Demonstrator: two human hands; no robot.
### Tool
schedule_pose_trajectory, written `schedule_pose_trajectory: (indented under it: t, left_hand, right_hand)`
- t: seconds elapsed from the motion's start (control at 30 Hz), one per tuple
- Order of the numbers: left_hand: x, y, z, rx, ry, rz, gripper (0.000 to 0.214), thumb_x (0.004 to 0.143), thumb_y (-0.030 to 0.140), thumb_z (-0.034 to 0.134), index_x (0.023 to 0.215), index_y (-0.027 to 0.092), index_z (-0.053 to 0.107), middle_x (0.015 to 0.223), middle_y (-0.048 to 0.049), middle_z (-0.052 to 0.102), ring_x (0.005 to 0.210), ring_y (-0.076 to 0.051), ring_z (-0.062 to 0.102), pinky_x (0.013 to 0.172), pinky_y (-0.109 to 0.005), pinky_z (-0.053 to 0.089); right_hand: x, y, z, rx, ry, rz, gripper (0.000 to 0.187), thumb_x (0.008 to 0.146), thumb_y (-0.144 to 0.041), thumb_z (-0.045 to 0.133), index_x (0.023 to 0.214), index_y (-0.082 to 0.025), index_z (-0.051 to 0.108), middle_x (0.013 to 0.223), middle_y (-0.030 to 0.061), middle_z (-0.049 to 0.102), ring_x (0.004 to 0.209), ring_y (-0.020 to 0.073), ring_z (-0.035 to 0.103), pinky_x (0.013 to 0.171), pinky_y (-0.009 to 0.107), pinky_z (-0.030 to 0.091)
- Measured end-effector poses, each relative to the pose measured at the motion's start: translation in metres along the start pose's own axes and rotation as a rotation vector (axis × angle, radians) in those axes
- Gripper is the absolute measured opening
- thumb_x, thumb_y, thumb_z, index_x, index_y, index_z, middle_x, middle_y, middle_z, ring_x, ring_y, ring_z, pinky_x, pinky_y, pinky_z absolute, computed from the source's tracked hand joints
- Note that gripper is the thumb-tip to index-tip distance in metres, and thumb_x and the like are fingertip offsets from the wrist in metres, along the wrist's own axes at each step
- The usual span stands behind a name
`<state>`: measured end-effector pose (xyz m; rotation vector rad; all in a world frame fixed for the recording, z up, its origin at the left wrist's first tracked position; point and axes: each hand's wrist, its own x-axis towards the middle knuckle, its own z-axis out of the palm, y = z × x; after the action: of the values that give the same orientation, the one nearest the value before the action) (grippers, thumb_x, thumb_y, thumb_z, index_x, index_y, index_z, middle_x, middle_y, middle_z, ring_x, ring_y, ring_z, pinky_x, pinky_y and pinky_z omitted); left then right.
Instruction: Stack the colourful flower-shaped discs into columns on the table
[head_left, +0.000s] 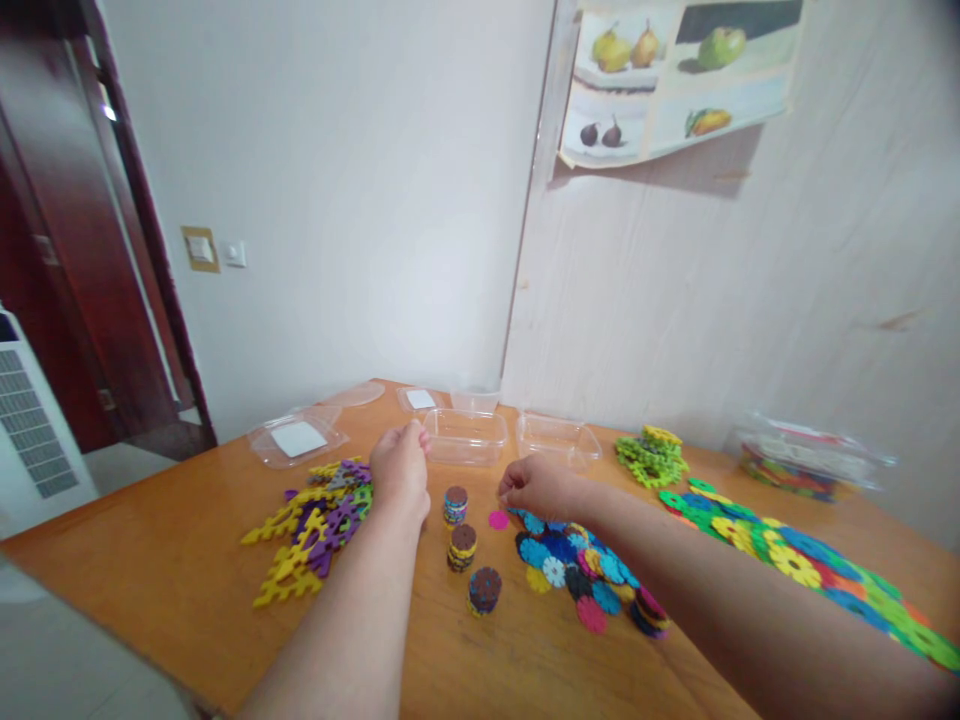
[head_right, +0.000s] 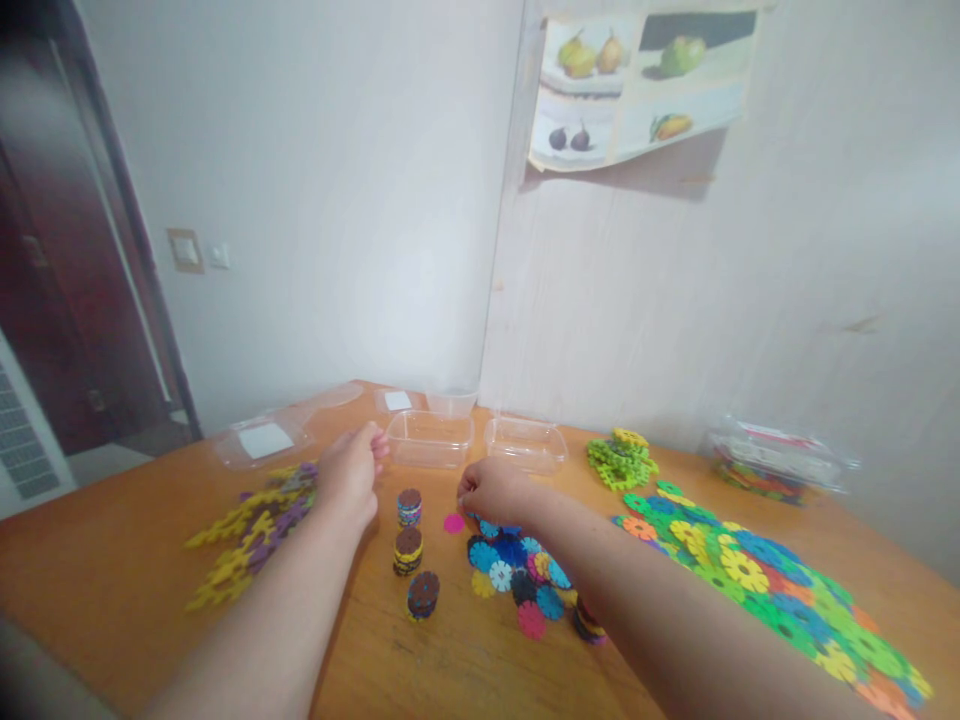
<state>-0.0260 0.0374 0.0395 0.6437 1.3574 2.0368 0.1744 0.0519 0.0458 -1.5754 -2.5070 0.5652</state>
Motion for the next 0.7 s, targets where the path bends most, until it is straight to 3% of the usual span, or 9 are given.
schedule_pose_trajectory:
  t: [0.23,0.47,0.6,0.7]
  left_hand:
    - [0.000,0.000,0.001,-0.003,-0.003,0.004,0.021,0.066,0.036,0.062,0.072,0.016,0.061,0.068,-0.0030,0.066,0.066,-0.015,0.063,0.063,-0.026,0.048]
    - [-0.002,0.002,0.001,-0.012,0.002,-0.009,0.020,0.066,0.034,0.063,0.071,0.016,0.061,0.070,-0.0040,0.067,0.065,-0.015,0.062,0.062,-0.026,0.047]
    - [-0.004,0.003,0.001,0.004,0.011,-0.024,0.019,0.067,0.033,0.061,0.071,0.015,0.062,0.071,-0.0036,0.067,0.066,-0.014,0.061,0.061,-0.026,0.045]
    - [-0.003,0.003,0.002,0.012,0.009,-0.027,0.019,0.067,0.034,0.060,0.071,0.016,0.062,0.071,-0.0032,0.067,0.066,-0.014,0.061,0.061,-0.025,0.045]
  right_hand:
    - [-0.007,0.008,-0.014,-0.132,-0.019,-0.022,0.035,0.067,-0.025,0.074,0.102,-0.024,0.077,0.100,0.0035,0.077,0.085,0.0209,0.067,0.063,0.025,0.042]
    - [-0.007,0.003,-0.013,-0.097,-0.011,0.021,0.026,0.061,-0.023,0.077,0.087,-0.019,0.075,0.084,0.0036,0.073,0.076,0.0198,0.063,0.056,0.024,0.037]
    - [-0.005,0.005,-0.014,0.029,-0.032,0.046,0.008,0.070,-0.019,0.069,0.077,-0.018,0.072,0.070,-0.0006,0.068,0.066,0.0138,0.059,0.054,0.021,0.038]
    - [-0.003,0.008,-0.012,0.139,-0.065,0.065,0.009,0.076,-0.023,0.066,0.077,-0.017,0.072,0.064,-0.0021,0.064,0.057,0.0108,0.054,0.050,0.020,0.037]
